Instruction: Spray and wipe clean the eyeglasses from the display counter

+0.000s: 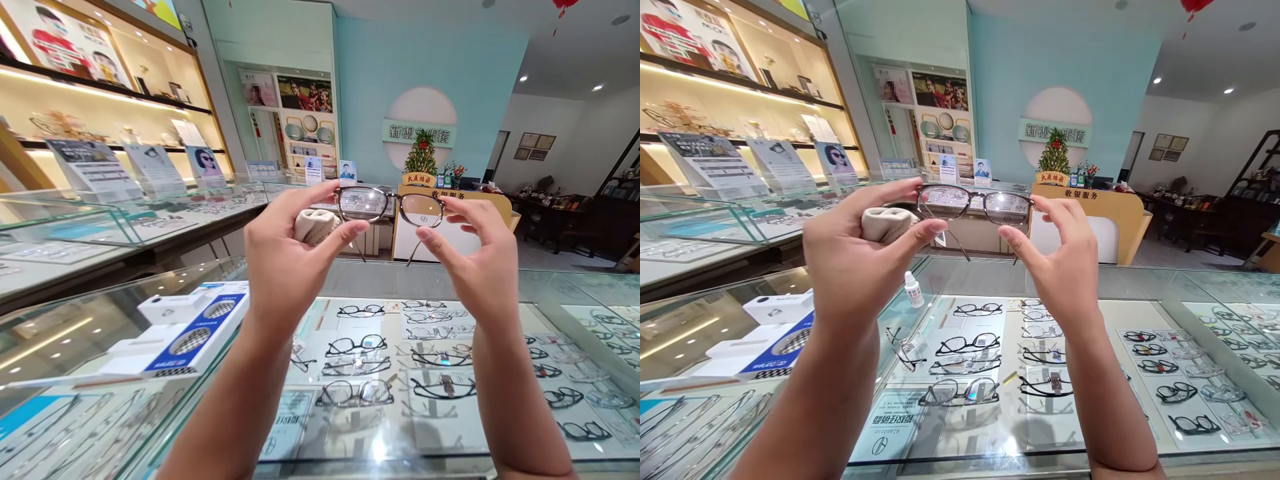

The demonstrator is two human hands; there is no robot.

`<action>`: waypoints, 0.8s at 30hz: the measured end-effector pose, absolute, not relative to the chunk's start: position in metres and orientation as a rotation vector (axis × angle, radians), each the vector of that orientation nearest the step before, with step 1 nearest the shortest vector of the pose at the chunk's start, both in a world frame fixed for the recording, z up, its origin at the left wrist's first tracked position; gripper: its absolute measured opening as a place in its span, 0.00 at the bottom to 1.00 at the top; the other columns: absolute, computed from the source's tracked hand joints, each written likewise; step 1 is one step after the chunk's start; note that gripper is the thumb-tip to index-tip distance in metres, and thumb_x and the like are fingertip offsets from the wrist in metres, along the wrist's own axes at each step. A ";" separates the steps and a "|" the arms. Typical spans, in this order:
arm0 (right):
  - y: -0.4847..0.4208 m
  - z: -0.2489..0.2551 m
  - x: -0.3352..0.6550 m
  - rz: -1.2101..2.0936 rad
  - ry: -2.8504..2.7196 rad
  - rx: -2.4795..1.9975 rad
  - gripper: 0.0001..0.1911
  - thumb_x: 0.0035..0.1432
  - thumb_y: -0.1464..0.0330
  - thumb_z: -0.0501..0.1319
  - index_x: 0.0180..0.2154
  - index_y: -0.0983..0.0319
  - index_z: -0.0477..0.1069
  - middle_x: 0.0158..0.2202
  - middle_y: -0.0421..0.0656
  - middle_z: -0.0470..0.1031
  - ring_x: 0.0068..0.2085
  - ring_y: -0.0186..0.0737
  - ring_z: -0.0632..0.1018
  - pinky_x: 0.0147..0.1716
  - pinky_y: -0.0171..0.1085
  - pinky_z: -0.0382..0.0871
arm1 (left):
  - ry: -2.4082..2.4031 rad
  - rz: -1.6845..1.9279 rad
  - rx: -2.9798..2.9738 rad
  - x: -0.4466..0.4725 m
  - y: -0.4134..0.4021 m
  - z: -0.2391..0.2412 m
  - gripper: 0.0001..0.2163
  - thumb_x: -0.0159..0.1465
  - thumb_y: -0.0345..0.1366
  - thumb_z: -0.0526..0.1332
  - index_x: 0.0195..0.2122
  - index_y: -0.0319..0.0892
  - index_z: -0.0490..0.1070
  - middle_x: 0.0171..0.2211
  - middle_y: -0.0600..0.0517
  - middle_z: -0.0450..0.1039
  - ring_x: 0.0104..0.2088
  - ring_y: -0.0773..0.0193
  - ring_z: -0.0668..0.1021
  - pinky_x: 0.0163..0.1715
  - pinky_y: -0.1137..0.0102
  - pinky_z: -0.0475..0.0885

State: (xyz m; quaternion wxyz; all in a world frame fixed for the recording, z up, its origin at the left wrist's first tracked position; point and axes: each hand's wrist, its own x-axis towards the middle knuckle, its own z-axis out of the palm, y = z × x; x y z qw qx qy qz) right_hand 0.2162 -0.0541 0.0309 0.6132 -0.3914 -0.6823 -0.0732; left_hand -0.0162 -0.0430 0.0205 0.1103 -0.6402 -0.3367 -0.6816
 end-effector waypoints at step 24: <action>-0.053 0.029 0.217 -0.440 -1.632 -0.779 0.21 0.65 0.56 0.71 0.59 0.51 0.81 0.49 0.47 0.81 0.49 0.50 0.82 0.53 0.57 0.82 | -1.069 -1.926 -1.942 -0.032 -0.036 0.021 0.21 0.61 0.49 0.77 0.54 0.51 0.84 0.49 0.51 0.87 0.44 0.54 0.86 0.48 0.60 0.83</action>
